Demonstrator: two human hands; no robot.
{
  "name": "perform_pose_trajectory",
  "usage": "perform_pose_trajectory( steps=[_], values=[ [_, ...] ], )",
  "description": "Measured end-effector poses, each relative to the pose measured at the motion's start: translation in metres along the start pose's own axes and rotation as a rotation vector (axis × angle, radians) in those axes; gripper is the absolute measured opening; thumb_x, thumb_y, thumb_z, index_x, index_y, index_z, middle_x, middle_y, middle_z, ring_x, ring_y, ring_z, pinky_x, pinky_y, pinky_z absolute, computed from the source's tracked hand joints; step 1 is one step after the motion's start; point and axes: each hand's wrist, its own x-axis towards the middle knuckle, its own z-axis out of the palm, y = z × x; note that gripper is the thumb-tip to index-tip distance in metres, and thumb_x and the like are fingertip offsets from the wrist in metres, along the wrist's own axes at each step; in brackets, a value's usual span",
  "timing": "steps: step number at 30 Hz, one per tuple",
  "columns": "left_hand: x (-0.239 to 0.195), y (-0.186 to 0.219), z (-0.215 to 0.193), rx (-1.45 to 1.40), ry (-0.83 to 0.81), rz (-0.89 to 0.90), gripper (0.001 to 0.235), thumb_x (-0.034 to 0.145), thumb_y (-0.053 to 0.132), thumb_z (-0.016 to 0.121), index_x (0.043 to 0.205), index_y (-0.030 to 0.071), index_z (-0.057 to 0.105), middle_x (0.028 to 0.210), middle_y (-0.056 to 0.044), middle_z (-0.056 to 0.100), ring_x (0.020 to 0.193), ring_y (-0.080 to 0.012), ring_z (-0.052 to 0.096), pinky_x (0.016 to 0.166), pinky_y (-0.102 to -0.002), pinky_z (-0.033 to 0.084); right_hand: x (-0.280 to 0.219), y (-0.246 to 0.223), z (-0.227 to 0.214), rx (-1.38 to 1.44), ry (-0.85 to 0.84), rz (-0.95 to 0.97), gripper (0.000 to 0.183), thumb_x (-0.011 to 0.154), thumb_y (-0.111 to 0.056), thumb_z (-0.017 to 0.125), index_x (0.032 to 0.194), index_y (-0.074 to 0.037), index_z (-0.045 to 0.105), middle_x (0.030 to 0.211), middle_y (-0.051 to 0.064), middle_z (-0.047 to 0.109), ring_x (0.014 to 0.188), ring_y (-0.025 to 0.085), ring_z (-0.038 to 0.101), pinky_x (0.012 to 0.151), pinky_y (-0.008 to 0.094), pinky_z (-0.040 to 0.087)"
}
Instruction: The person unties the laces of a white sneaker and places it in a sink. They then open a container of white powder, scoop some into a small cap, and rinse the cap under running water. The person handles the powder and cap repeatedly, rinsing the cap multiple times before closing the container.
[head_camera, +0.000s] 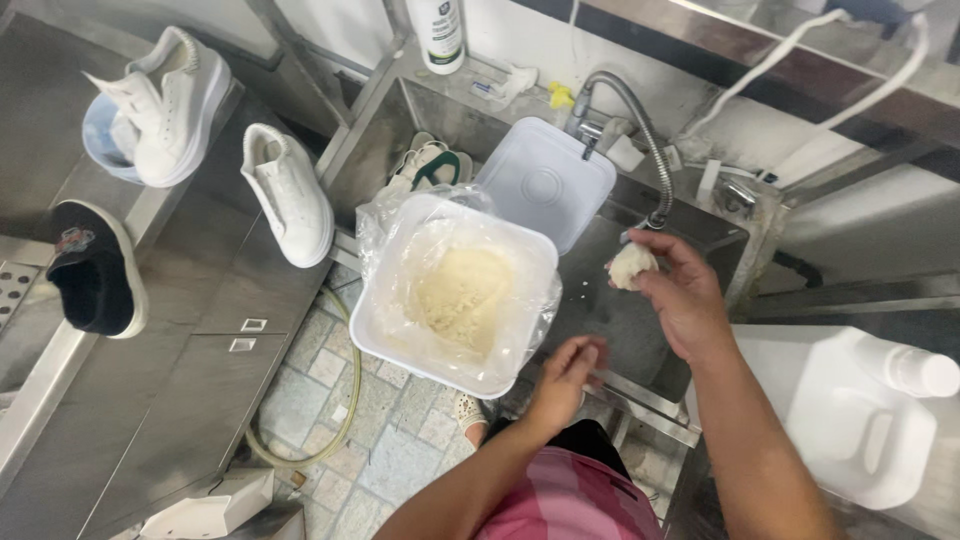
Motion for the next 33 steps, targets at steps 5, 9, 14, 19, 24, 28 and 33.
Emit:
perform_pose_trajectory(
  steps=[5,9,14,19,24,28,33],
  values=[
    [0.074,0.016,0.038,-0.367,0.118,-0.043,0.053,0.108,0.046,0.037,0.140,0.007,0.055,0.130,-0.003,0.066,0.109,-0.0170,0.065,0.088,-0.031,0.054,-0.015,0.037,-0.028,-0.532,0.201,-0.172,0.053,0.076,0.005,0.075,0.126,-0.004,0.062,0.125,0.016,0.054,0.112,0.025,0.064,0.092,0.036,0.059],
    [0.114,0.007,0.046,-0.604,-0.018,-0.078,0.062,0.110,0.051,0.032,0.131,-0.003,0.055,0.120,-0.018,0.067,0.104,-0.0270,0.070,0.093,-0.039,0.058,-0.015,0.044,-0.018,-0.923,0.147,-0.246,0.055,0.067,0.003,0.081,0.119,-0.010,0.069,0.122,0.019,0.052,0.109,0.030,0.061,0.082,0.035,0.058],
    [0.147,-0.020,0.024,-0.623,0.026,-0.084,0.048,0.114,0.040,0.036,0.125,-0.002,0.057,0.117,-0.017,0.067,0.104,-0.0257,0.071,0.093,-0.038,0.058,-0.003,0.037,-0.030,-0.859,-0.003,-0.280,0.037,0.083,-0.002,0.073,0.117,-0.013,0.068,0.125,0.007,0.067,0.109,0.024,0.070,0.085,0.033,0.058],
    [0.161,-0.037,0.013,-0.693,-0.059,-0.175,0.046,0.111,0.045,0.040,0.117,0.004,0.060,0.106,-0.013,0.069,0.095,-0.0239,0.070,0.082,-0.037,0.059,-0.001,0.025,-0.013,-1.106,-0.035,-0.371,0.034,0.076,0.000,0.075,0.108,-0.008,0.072,0.119,0.009,0.071,0.112,0.034,0.064,0.094,0.043,0.051],
    [0.173,-0.045,0.003,-0.784,-0.088,-0.219,0.040,0.109,0.045,0.050,0.114,0.007,0.062,0.105,-0.008,0.070,0.094,-0.0205,0.071,0.081,-0.033,0.058,0.001,0.018,-0.008,-1.019,-0.002,-0.326,0.039,0.078,-0.005,0.077,0.117,-0.007,0.067,0.119,0.009,0.070,0.113,0.032,0.065,0.097,0.042,0.051],
    [0.180,-0.048,0.003,-0.732,-0.024,-0.264,0.041,0.107,0.045,0.053,0.114,0.007,0.063,0.101,-0.007,0.071,0.091,-0.0193,0.071,0.082,-0.033,0.058,0.003,0.031,-0.008,-1.088,0.041,-0.417,0.037,0.077,-0.008,0.081,0.112,-0.008,0.069,0.119,0.010,0.070,0.113,0.033,0.064,0.097,0.043,0.051],
    [0.182,-0.052,-0.004,-0.654,0.019,-0.289,0.047,0.110,0.052,0.055,0.108,0.006,0.063,0.094,-0.007,0.070,0.085,-0.0199,0.070,0.075,-0.033,0.057,0.008,0.043,-0.009,-0.995,0.066,-0.290,0.040,0.077,-0.014,0.083,0.114,-0.009,0.069,0.116,0.010,0.069,0.109,0.030,0.066,0.092,0.041,0.053]
  ],
)
